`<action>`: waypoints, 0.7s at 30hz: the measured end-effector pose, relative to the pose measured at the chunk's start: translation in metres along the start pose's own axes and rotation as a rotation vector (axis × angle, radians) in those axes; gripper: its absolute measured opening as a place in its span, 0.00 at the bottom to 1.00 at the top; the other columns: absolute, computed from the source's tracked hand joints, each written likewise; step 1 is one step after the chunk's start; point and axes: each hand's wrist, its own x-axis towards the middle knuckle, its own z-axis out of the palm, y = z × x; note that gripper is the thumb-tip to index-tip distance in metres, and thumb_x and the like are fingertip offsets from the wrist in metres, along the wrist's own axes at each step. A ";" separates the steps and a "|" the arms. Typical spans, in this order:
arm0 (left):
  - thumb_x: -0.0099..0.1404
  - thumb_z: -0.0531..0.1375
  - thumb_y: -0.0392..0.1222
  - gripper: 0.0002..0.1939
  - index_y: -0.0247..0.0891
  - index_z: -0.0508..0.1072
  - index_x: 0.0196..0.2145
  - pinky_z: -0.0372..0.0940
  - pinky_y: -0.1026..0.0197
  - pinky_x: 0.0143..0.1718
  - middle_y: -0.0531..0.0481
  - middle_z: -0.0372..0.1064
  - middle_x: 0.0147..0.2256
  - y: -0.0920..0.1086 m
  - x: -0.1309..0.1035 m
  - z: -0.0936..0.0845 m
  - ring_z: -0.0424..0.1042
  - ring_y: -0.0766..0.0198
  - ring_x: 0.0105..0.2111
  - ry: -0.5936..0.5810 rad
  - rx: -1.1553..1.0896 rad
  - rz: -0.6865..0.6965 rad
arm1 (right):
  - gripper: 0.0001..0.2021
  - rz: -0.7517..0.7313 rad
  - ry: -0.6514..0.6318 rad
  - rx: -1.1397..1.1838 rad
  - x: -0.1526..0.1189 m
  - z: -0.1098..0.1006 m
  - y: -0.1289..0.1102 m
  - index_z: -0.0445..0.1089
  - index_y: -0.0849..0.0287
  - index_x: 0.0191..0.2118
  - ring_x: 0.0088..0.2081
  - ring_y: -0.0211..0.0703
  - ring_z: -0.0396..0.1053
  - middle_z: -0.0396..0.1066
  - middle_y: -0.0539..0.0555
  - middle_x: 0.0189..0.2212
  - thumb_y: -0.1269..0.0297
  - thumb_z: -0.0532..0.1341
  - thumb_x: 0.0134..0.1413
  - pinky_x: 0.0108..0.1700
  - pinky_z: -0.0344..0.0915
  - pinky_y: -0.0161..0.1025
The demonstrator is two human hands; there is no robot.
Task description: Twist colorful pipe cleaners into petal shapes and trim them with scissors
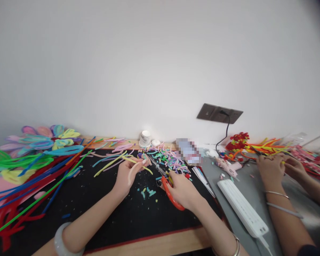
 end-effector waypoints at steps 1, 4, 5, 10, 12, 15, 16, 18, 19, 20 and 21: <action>0.50 0.65 0.49 0.14 0.34 0.73 0.28 0.69 0.60 0.35 0.46 0.74 0.29 0.000 0.000 0.000 0.74 0.58 0.33 -0.004 0.004 -0.004 | 0.17 -0.007 0.000 0.004 0.000 0.000 0.000 0.64 0.60 0.33 0.31 0.47 0.68 0.70 0.58 0.29 0.49 0.52 0.54 0.28 0.51 0.35; 0.51 0.65 0.49 0.14 0.34 0.73 0.28 0.69 0.59 0.36 0.46 0.74 0.29 0.000 0.000 0.000 0.74 0.58 0.33 0.001 0.007 -0.001 | 0.16 -0.010 0.000 0.022 -0.002 0.000 0.000 0.64 0.60 0.33 0.31 0.46 0.68 0.70 0.57 0.29 0.50 0.53 0.54 0.28 0.51 0.34; 0.51 0.64 0.49 0.14 0.34 0.73 0.28 0.69 0.59 0.36 0.46 0.74 0.29 -0.001 0.001 0.000 0.74 0.58 0.33 0.006 0.006 0.002 | 0.16 -0.008 -0.001 0.026 -0.002 0.000 0.000 0.64 0.60 0.33 0.31 0.46 0.68 0.70 0.57 0.29 0.51 0.53 0.54 0.28 0.51 0.34; 0.51 0.65 0.48 0.13 0.35 0.72 0.28 0.68 0.59 0.38 0.48 0.74 0.29 -0.001 0.000 0.000 0.74 0.59 0.33 -0.009 -0.018 -0.013 | 0.16 -0.029 0.000 0.010 -0.002 0.004 0.002 0.64 0.60 0.34 0.32 0.47 0.68 0.70 0.58 0.30 0.50 0.52 0.54 0.29 0.51 0.34; 0.51 0.65 0.47 0.12 0.35 0.72 0.27 0.68 0.60 0.37 0.48 0.75 0.29 -0.001 0.000 0.001 0.74 0.59 0.33 -0.023 -0.032 -0.027 | 0.16 -0.036 0.003 0.005 -0.001 0.007 0.003 0.64 0.59 0.35 0.32 0.47 0.68 0.70 0.58 0.30 0.50 0.51 0.55 0.29 0.51 0.34; 0.50 0.65 0.47 0.12 0.35 0.72 0.27 0.68 0.59 0.38 0.49 0.74 0.28 -0.001 -0.001 0.002 0.74 0.59 0.34 -0.042 -0.049 -0.041 | 0.16 -0.043 0.009 0.015 0.000 0.010 0.005 0.63 0.59 0.34 0.32 0.46 0.68 0.71 0.57 0.30 0.51 0.50 0.55 0.29 0.51 0.34; 0.50 0.65 0.47 0.12 0.34 0.72 0.28 0.68 0.58 0.39 0.49 0.74 0.28 -0.002 -0.001 0.001 0.74 0.59 0.34 -0.047 -0.056 -0.043 | 0.15 -0.045 0.010 0.019 0.000 0.010 0.005 0.63 0.59 0.34 0.31 0.46 0.68 0.71 0.57 0.29 0.51 0.50 0.56 0.28 0.51 0.34; 0.51 0.65 0.46 0.12 0.34 0.72 0.28 0.68 0.58 0.39 0.49 0.73 0.28 -0.003 -0.001 0.001 0.74 0.59 0.34 -0.057 -0.069 -0.041 | 0.15 -0.048 0.016 0.023 0.000 0.011 0.005 0.63 0.59 0.34 0.31 0.46 0.68 0.70 0.57 0.29 0.52 0.50 0.56 0.28 0.51 0.34; 0.51 0.65 0.46 0.12 0.34 0.72 0.29 0.68 0.58 0.39 0.49 0.73 0.29 -0.004 -0.001 0.000 0.74 0.60 0.34 -0.063 -0.072 -0.040 | 0.15 -0.050 0.020 0.025 0.000 0.011 0.004 0.64 0.59 0.33 0.31 0.46 0.68 0.70 0.57 0.29 0.53 0.50 0.56 0.28 0.51 0.34; 0.51 0.65 0.46 0.12 0.35 0.72 0.29 0.68 0.59 0.39 0.50 0.73 0.29 -0.005 -0.001 0.000 0.74 0.60 0.34 -0.068 -0.074 -0.039 | 0.15 -0.050 0.021 0.029 0.001 0.010 0.004 0.64 0.59 0.33 0.31 0.46 0.68 0.70 0.57 0.28 0.53 0.50 0.56 0.28 0.51 0.35; 0.51 0.65 0.46 0.11 0.35 0.72 0.29 0.68 0.59 0.39 0.50 0.73 0.29 -0.006 -0.001 0.000 0.74 0.60 0.34 -0.073 -0.074 -0.040 | 0.15 -0.043 0.017 0.036 0.001 0.010 0.003 0.64 0.59 0.33 0.31 0.46 0.68 0.70 0.57 0.29 0.53 0.50 0.56 0.28 0.51 0.35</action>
